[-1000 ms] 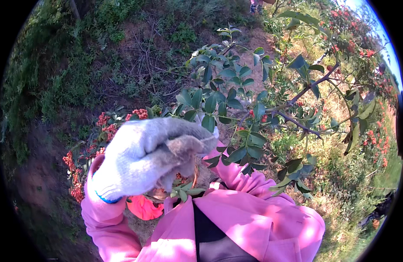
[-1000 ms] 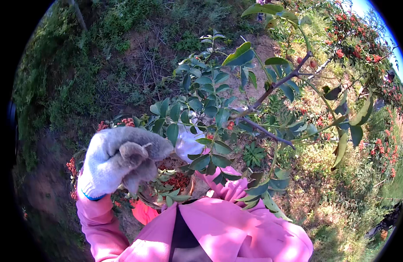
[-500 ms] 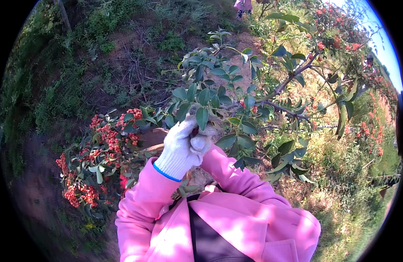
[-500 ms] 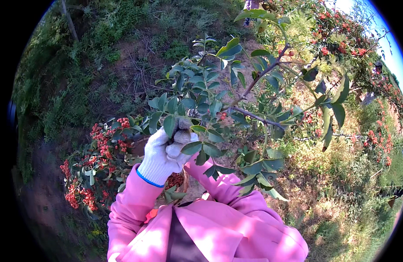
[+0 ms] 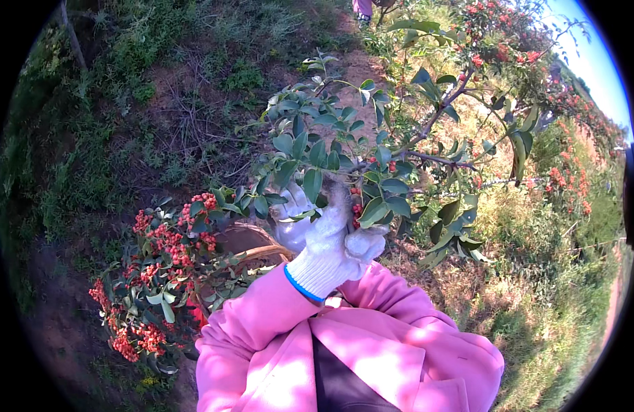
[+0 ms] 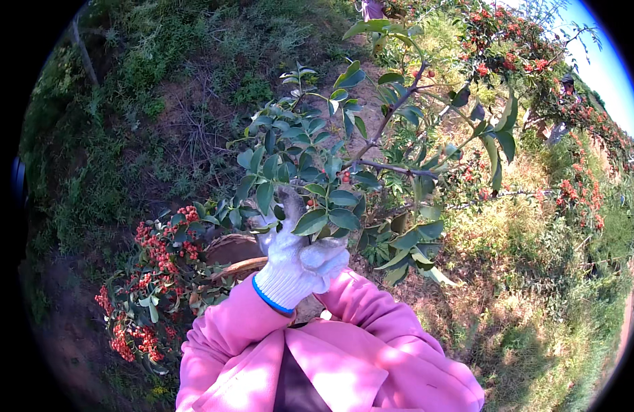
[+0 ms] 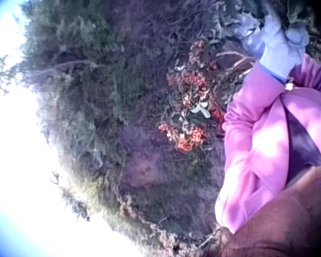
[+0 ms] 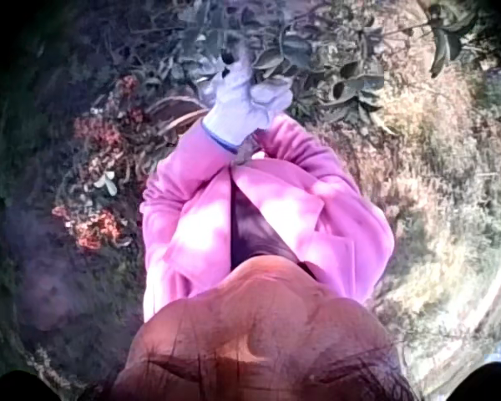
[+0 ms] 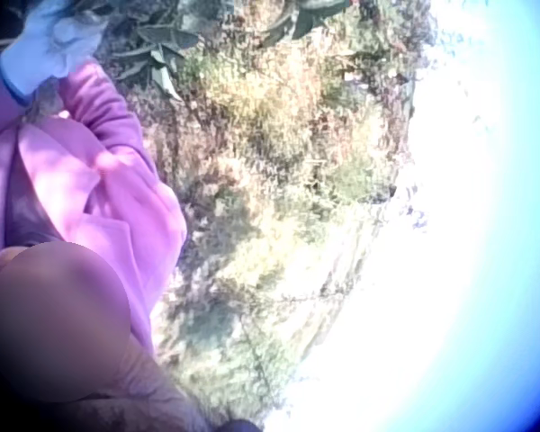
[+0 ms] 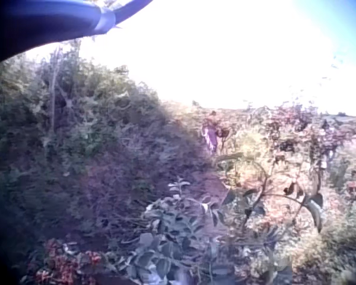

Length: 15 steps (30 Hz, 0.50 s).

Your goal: The person picks red berries from a bush by hand and places them into a woven basket. The person wears white gloves and a pink jacket while harvesting the berries in an outdoor setting.

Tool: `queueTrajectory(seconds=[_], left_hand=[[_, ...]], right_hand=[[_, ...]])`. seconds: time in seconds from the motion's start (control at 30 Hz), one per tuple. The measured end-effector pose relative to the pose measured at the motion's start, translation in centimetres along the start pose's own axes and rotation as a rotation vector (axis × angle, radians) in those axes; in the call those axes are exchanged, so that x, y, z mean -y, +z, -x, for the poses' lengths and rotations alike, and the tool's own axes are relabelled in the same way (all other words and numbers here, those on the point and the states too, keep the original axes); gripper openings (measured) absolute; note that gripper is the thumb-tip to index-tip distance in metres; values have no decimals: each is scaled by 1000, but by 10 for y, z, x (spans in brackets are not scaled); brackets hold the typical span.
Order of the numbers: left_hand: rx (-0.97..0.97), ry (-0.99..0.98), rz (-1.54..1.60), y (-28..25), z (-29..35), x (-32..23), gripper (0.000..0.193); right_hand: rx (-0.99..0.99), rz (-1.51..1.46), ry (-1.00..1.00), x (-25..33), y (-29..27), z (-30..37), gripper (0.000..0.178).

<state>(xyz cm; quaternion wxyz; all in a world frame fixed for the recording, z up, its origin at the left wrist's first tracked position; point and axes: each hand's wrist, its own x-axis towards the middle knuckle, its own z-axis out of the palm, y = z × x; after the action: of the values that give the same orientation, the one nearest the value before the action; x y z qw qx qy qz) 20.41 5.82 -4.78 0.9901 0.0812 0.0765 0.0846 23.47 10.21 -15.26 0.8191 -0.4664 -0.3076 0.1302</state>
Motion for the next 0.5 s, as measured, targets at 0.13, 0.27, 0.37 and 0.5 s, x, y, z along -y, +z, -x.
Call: queueTrajectory(seconds=[0.13,0.27,0.37,0.5], left_hand=[[172,-46,93,-17,-5,12,46],[259,-93,163,-46,-10,11,47],[155,-76,241,-25,-10,18,44],[-91,0,143,12,6,18,38]], right_hand=[[162,453,-236,8,-5,0,40],[246,650,-347,-4,-8,0,39],[248,700,-374,-4,-7,1,38],[253,750,-396,-7,-7,3,38]])
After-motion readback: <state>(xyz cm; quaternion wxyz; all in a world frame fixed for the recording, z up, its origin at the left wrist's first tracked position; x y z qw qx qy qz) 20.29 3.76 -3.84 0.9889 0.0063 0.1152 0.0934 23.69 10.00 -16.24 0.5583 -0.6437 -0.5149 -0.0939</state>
